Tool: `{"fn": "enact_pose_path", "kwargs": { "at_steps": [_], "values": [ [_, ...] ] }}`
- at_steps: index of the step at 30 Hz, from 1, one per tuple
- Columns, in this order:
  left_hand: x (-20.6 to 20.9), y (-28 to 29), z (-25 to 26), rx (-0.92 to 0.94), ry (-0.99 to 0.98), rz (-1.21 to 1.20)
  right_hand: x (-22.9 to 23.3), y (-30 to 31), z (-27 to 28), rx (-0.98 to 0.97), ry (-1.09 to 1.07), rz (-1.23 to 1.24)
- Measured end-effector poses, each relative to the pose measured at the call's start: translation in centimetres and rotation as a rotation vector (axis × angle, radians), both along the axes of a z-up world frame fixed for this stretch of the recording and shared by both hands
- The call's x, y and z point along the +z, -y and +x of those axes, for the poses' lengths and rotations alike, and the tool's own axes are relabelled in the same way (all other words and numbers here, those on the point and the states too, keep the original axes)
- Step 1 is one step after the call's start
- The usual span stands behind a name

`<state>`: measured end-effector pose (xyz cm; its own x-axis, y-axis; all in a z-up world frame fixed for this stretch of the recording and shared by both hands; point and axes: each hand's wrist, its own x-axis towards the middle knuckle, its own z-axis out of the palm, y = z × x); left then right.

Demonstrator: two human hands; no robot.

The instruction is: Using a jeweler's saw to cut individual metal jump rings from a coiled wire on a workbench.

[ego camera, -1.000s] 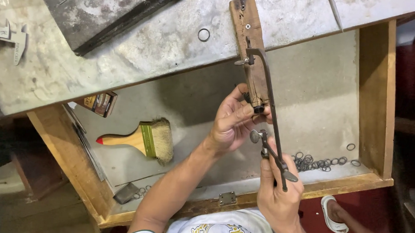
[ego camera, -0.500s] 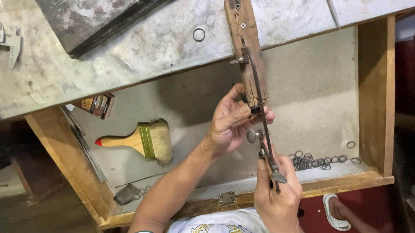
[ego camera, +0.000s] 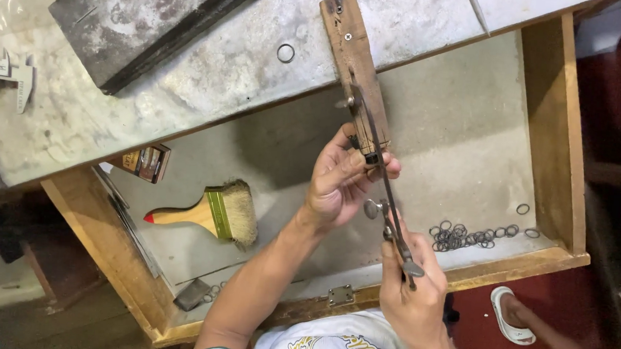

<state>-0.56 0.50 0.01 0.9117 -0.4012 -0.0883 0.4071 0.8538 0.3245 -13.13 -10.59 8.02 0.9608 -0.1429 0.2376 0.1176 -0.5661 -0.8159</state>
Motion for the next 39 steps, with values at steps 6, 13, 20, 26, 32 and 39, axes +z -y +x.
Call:
{"fn": "enact_pose_path", "kwargs": {
  "at_steps": [6, 13, 20, 26, 32, 39],
  "values": [
    [-0.2, -0.1, -0.2, -0.017, 0.015, 0.004, -0.4, -0.4, 1.5, -0.004, 0.000, -0.040],
    [-0.9, 0.2, -0.2, -0.003, 0.007, 0.004, -0.8, -0.1, -1.1, -0.021, -0.019, -0.005],
    [-0.6, 0.1, -0.3, 0.025, -0.027, 0.048, -0.6, -0.6, 2.6, 0.013, 0.134, -0.055],
    [-0.2, 0.0, -0.3, -0.002, -0.004, 0.030, -1.5, -0.2, -2.0, -0.055, -0.043, 0.025],
    [0.1, -0.1, -0.1, 0.006, 0.004, 0.037, -1.0, -0.5, 2.5, 0.009, 0.110, -0.062],
    [-0.3, -0.1, 0.0, 0.004, -0.009, 0.033, -1.9, 0.0, -1.7, -0.022, -0.025, -0.017]
  ]
}}
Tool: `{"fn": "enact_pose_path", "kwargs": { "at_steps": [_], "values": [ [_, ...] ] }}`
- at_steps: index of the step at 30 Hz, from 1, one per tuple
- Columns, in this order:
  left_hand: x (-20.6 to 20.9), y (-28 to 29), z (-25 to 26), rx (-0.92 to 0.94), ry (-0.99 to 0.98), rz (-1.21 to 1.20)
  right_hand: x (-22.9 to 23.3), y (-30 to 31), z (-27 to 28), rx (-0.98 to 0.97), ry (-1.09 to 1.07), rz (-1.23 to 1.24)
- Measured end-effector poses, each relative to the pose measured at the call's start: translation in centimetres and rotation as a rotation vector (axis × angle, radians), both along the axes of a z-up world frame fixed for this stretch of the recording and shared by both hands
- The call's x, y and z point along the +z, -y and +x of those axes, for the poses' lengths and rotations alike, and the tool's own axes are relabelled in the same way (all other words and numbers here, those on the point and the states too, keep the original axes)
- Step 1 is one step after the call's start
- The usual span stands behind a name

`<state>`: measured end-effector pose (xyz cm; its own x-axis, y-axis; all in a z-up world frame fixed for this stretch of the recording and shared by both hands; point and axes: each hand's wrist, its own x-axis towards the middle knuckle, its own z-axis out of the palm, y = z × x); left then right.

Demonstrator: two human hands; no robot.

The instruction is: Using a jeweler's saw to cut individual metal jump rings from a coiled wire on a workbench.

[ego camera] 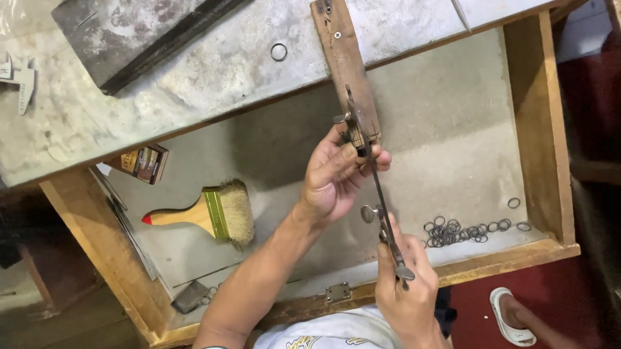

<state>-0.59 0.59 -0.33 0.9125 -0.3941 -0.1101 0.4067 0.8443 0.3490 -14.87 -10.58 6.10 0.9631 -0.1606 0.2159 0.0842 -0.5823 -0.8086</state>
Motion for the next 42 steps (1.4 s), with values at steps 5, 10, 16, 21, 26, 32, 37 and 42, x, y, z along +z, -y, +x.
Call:
{"fn": "enact_pose_path", "kwargs": {
  "at_steps": [5, 10, 16, 21, 26, 32, 37, 42],
  "values": [
    [0.0, 0.0, -0.1, 0.010, 0.009, -0.020, 1.2, -0.7, 4.6, 0.027, 0.163, -0.038],
    [0.3, 0.0, -0.1, -0.002, 0.000, 0.018, 0.8, -0.2, 1.6, 0.024, 0.106, -0.034],
    [-0.2, 0.3, 0.1, 0.012, 0.024, -0.022, 2.0, -0.7, 4.1, -0.016, 0.156, -0.046],
    [-0.1, 0.3, -0.1, 0.043, 0.022, -0.032, 1.6, -0.7, 3.6, -0.053, 0.283, -0.049],
    [0.1, 0.0, 0.2, -0.008, 0.027, -0.030, 0.3, 0.3, 1.1, 0.056, 0.052, -0.009],
    [0.6, 0.1, -0.2, 0.018, 0.001, 0.022, 1.7, -0.3, 3.0, 0.044, 0.132, -0.050],
    [0.8, 0.0, -0.3, 0.020, -0.008, 0.038, 1.0, -0.3, 1.5, 0.024, 0.062, -0.079],
    [0.8, 0.3, -0.2, 0.028, -0.005, 0.054, 1.6, -0.2, 2.1, 0.023, 0.094, -0.066]
  ]
}}
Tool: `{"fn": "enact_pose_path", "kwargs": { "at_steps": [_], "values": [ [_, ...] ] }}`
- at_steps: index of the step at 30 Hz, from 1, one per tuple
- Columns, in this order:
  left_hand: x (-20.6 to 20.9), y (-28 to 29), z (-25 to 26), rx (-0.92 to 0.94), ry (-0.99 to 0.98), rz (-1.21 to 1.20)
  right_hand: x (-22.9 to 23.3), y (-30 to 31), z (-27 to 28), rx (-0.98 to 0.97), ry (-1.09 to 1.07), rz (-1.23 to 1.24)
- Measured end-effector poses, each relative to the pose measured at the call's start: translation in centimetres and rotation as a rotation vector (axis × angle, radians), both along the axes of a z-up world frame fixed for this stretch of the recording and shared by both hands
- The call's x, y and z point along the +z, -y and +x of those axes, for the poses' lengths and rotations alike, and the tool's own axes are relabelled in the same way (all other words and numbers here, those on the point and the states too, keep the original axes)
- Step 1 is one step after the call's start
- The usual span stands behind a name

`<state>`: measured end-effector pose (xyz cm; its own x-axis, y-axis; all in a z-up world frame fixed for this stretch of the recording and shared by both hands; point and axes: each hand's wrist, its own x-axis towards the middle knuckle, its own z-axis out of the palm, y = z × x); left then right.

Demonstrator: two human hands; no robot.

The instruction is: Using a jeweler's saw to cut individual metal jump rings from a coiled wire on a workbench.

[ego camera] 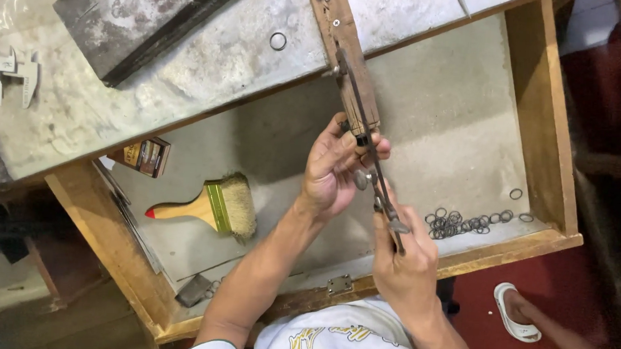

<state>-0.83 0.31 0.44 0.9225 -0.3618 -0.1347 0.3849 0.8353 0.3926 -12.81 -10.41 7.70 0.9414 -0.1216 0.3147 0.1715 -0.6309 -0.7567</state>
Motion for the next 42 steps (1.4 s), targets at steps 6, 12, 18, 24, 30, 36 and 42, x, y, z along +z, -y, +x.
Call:
{"fn": "enact_pose_path", "kwargs": {
  "at_steps": [6, 12, 18, 24, 30, 36, 42],
  "values": [
    [0.1, 0.0, 0.0, -0.009, 0.003, -0.030, -1.3, 0.4, -1.2, -0.009, -0.092, 0.021],
    [0.2, 0.0, 0.0, 0.029, -0.047, 0.028, 0.0, 0.5, -0.6, 0.039, -0.042, 0.004],
    [-0.7, 0.0, -0.3, 0.042, -0.018, 0.022, 0.3, -0.1, 1.0, 0.037, 0.021, -0.016],
    [0.5, 0.0, -0.1, -0.014, -0.056, 0.014, 0.5, 0.2, -0.4, 0.016, -0.068, 0.034],
    [0.9, 0.0, -1.2, -0.057, -0.098, -0.053, -0.7, 0.0, -1.9, 0.006, 0.012, 0.074],
    [3.1, 0.0, -4.1, -0.046, -0.153, -0.109, -3.2, -0.4, -4.3, -0.021, 0.075, 0.061],
    [5.9, 0.0, -7.3, -0.017, -0.281, -0.060, -5.4, -0.5, -6.6, -0.010, 0.163, -0.009]
  ]
}}
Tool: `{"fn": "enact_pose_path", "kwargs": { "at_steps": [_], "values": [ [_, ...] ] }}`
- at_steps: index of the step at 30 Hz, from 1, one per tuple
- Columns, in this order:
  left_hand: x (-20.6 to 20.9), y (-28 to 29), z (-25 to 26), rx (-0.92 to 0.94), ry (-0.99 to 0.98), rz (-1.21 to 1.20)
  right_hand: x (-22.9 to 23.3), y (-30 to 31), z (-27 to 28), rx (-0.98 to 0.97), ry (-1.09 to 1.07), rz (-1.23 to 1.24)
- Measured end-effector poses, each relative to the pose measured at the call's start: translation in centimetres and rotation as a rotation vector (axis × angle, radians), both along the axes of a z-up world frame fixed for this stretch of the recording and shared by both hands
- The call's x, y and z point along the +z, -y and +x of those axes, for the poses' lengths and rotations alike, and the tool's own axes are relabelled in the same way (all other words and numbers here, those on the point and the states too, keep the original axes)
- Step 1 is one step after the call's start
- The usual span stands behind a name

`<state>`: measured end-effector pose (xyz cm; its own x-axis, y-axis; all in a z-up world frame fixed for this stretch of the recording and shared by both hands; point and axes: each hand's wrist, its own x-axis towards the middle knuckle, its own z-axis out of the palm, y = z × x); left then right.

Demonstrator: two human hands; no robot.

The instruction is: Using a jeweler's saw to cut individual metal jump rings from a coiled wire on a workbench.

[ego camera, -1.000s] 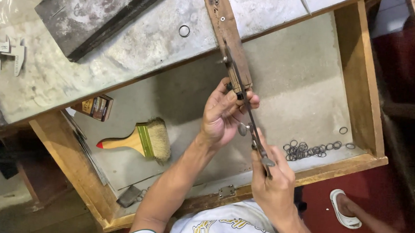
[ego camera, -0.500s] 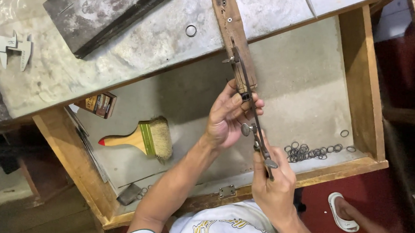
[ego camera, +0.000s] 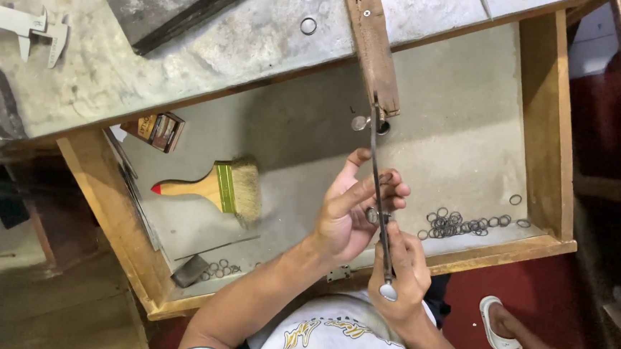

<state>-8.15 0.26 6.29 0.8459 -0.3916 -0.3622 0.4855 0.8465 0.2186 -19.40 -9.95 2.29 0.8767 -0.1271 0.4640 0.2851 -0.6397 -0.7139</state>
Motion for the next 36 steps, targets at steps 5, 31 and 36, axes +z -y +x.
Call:
{"fn": "enact_pose_path", "kwargs": {
  "at_steps": [5, 31, 36],
  "values": [
    [-0.3, -0.2, -2.0, 0.023, 0.099, -0.060, -2.0, 0.8, -1.5, 0.037, 0.036, -0.037],
    [-2.1, 4.6, -1.5, -0.184, 1.089, 1.202, -0.6, 6.3, -2.1, -0.306, -0.042, 0.403],
    [-3.0, 4.0, -0.6, -0.152, 1.190, 1.440, 1.1, 10.7, -3.4, -0.407, -0.190, 0.057]
  ]
}}
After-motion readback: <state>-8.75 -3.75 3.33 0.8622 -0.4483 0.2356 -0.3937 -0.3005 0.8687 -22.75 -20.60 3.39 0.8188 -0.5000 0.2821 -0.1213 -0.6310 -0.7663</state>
